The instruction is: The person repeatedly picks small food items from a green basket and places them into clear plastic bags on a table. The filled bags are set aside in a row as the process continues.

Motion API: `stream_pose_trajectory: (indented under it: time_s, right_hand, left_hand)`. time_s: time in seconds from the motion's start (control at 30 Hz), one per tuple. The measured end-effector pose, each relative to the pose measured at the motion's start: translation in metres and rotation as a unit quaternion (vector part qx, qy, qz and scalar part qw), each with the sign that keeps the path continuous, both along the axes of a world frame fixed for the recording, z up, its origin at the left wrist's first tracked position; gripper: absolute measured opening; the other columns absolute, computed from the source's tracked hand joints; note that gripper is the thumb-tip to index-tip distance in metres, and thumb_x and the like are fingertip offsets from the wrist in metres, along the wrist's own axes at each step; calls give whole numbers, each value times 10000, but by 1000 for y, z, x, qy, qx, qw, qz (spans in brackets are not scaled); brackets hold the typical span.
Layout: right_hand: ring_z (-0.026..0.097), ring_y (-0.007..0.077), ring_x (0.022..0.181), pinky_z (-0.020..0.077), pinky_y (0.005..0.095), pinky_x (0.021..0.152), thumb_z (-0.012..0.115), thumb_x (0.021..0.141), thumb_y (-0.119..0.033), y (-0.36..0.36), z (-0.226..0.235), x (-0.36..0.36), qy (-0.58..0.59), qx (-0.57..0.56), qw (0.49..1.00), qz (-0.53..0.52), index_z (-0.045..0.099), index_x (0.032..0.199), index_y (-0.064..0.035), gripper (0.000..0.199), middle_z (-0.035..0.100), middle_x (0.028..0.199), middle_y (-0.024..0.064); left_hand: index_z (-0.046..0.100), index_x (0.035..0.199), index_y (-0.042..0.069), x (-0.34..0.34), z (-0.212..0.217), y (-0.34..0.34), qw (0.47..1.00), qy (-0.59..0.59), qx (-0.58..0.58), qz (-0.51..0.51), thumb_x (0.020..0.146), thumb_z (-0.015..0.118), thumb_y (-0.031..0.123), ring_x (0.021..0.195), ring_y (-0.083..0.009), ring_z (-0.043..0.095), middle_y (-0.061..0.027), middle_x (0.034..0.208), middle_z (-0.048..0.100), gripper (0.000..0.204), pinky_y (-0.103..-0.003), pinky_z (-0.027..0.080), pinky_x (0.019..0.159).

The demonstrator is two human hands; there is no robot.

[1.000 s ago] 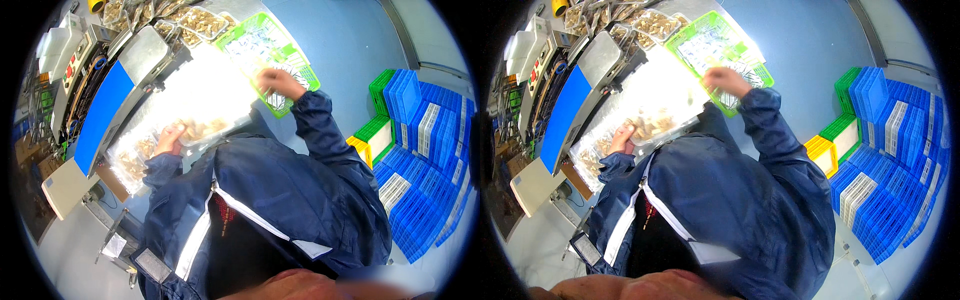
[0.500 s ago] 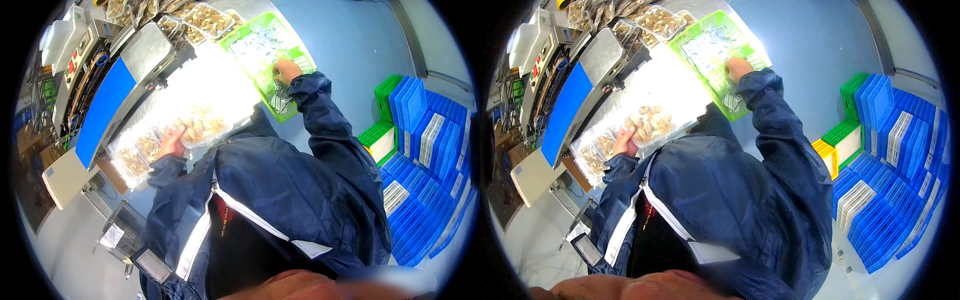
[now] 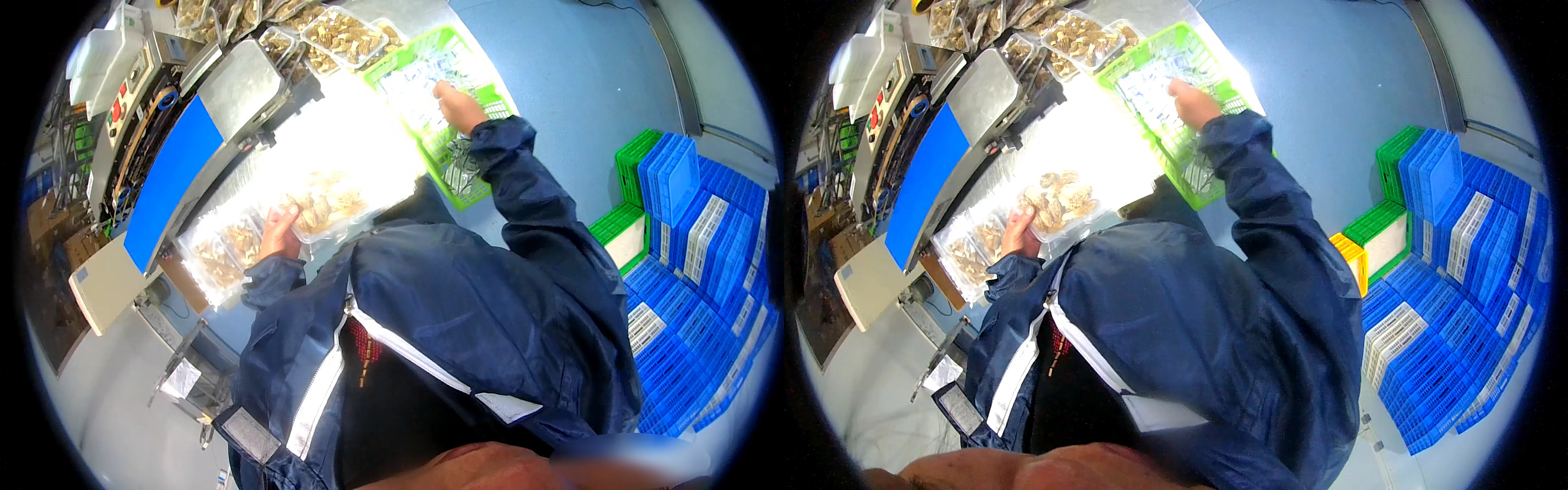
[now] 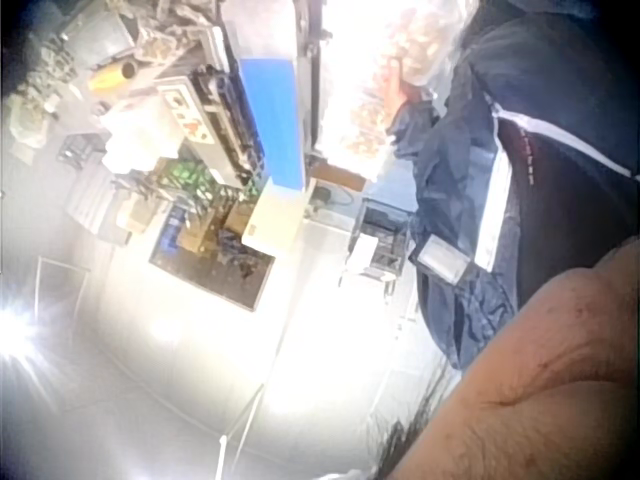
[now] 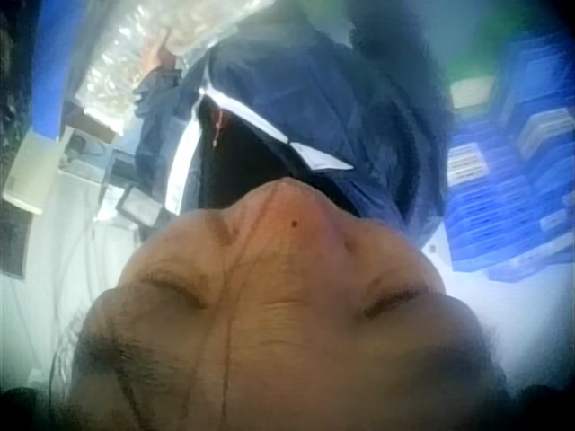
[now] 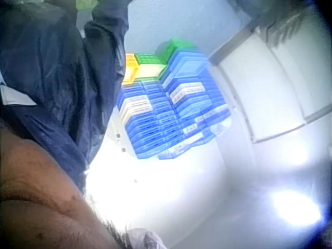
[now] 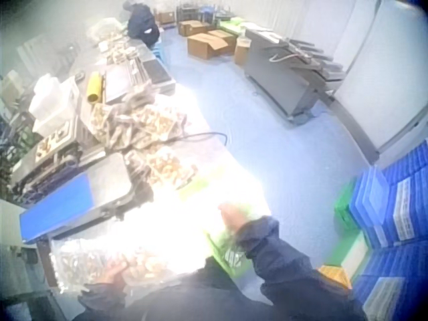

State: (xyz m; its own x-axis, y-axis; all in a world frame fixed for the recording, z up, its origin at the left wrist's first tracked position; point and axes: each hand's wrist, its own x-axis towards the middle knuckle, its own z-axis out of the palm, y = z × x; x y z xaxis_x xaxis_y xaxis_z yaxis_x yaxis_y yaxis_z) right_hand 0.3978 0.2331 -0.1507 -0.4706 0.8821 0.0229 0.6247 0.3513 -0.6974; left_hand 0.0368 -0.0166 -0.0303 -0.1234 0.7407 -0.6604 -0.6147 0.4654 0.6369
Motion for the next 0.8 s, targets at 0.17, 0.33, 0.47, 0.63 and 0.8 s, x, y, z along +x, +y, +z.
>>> stream_pose_trajectory:
  time_s: [0.17, 0.33, 0.47, 0.63, 0.8]
  right_hand:
    - [624, 409, 900, 503, 501, 743, 657, 858, -230, -34, 7, -37, -106, -13, 985, -132, 569, 1054, -75, 265, 630, 1051, 197]
    - [625, 414, 912, 498, 503, 771, 778, 746, -243, -48, -2, -49, -46, -86, 975, -199, 567, 1078, -45, 440, 626, 1038, 224]
    - [624, 399, 953, 494, 493, 797, 793, 720, -244, -50, -6, -42, -51, -132, 972, -189, 597, 1071, -35, 453, 646, 1002, 228]
    - [630, 394, 876, 498, 463, 773, 800, 696, -291, -59, -10, -39, -100, -28, 986, -132, 638, 996, -5, 445, 647, 891, 228]
    - [629, 366, 834, 499, 416, 743, 778, 706, -273, -53, -26, -31, -68, -105, 982, -138, 637, 926, 1, 379, 648, 882, 200]
  left_hand:
    - [499, 1336, 36, -1, 7, 7, 1000, 12, 6, 10, 892, 653, 129, 1182, -237, 561, -106, 1265, 596, 479, -412, 452, 1003]
    - [494, 1336, 46, -1, 7, 7, 1000, 5, -17, 14, 891, 653, 127, 1168, -232, 570, -97, 1235, 610, 480, -413, 463, 989]
    - [495, 1337, 49, -4, 2, 1, 1000, -1, -14, 12, 887, 655, 120, 1166, -230, 567, -85, 1227, 609, 482, -413, 462, 985]
    - [501, 1330, 46, -9, 1, -13, 999, 13, 4, 36, 885, 659, 117, 1163, -226, 558, -78, 1225, 605, 478, -410, 448, 994]
    - [539, 1264, 31, -16, -1, -32, 998, 28, 5, 56, 892, 655, 118, 1159, -229, 562, -79, 1196, 614, 400, -412, 454, 984]
